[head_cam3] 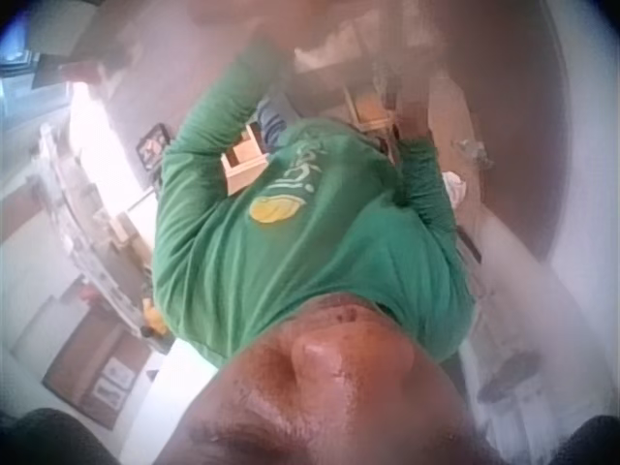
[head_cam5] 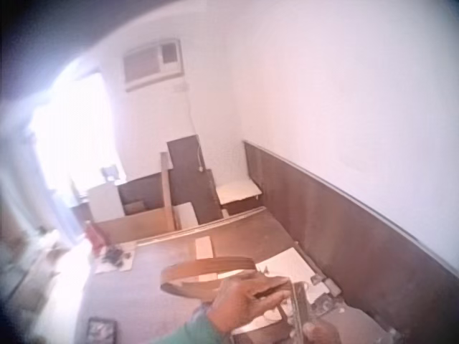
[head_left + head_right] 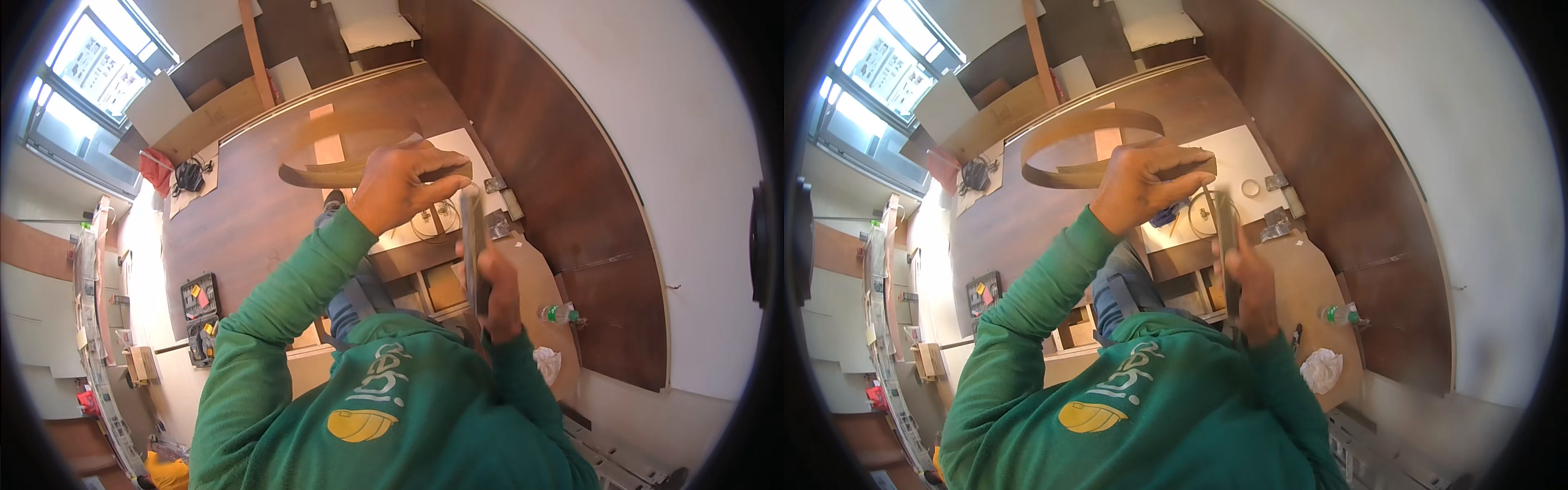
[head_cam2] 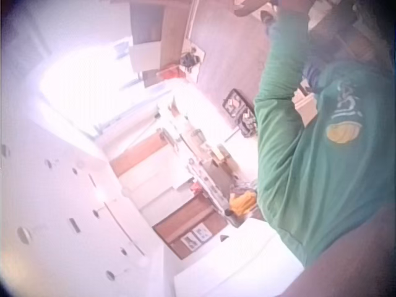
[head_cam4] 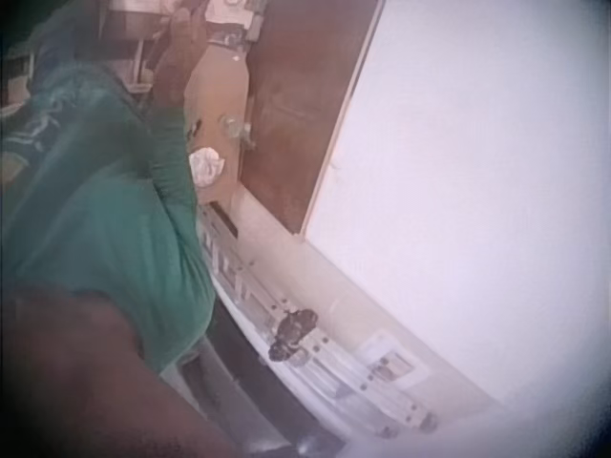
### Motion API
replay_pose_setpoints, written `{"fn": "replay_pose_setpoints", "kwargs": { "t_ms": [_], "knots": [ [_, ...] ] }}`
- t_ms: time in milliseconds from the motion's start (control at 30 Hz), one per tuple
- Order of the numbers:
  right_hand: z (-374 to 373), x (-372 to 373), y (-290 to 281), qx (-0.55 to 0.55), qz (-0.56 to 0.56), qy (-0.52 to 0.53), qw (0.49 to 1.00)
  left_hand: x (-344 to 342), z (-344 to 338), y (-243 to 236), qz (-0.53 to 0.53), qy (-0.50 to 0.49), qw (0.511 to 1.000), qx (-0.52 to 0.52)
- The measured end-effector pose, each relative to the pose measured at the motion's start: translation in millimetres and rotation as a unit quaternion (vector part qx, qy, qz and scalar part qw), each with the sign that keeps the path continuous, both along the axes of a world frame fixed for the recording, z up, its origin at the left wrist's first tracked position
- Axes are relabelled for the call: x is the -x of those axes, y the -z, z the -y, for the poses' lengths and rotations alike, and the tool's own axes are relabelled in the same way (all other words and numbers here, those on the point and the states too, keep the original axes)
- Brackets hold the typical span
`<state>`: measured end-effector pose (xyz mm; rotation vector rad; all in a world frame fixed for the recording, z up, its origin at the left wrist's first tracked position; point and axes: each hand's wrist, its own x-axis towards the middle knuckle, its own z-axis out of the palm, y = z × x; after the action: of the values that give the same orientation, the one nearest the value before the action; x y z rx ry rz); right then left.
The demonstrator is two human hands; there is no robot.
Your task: The person measures and cuts a strip of cabinet trim using a utility knife and straight edge. They then wipe the trim with a cloth, apply liquid from a bottle to the cabinet edge, and rub the area with a red sanding block.
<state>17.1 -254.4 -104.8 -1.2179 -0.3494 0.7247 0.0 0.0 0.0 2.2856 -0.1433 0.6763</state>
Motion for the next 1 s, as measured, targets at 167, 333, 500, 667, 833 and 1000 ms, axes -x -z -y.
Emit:
{"fn": "replay_pose_setpoints", "kwargs": {
  "t_ms": [167,333,500,667,833,1000],
  "knots": [
    [32,36,27,-0.008,-0.131,0.043,0.99,1,-12,-5,-0.016,0.011,1.0,-0.002],
    [25,9,14,-0.051,-0.077,0.054,0.994,1,-7,-6,-0.029,0.026,0.999,-0.006],
    [-20,-15,-17,-0.083,0.004,0.068,0.994,-2,3,4,-0.034,0.051,0.998,-0.026],
    [-46,-67,-44,-0.076,0.055,0.098,0.991,6,28,12,-0.036,0.083,0.995,-0.049],
    [-35,-34,-39,-0.028,0.034,0.086,0.995,5,16,20,-0.038,0.073,0.997,-0.014],
    [18,23,11,0.004,-0.036,0.074,0.997,4,5,10,-0.039,0.053,0.998,-0.016]
  ]
}}
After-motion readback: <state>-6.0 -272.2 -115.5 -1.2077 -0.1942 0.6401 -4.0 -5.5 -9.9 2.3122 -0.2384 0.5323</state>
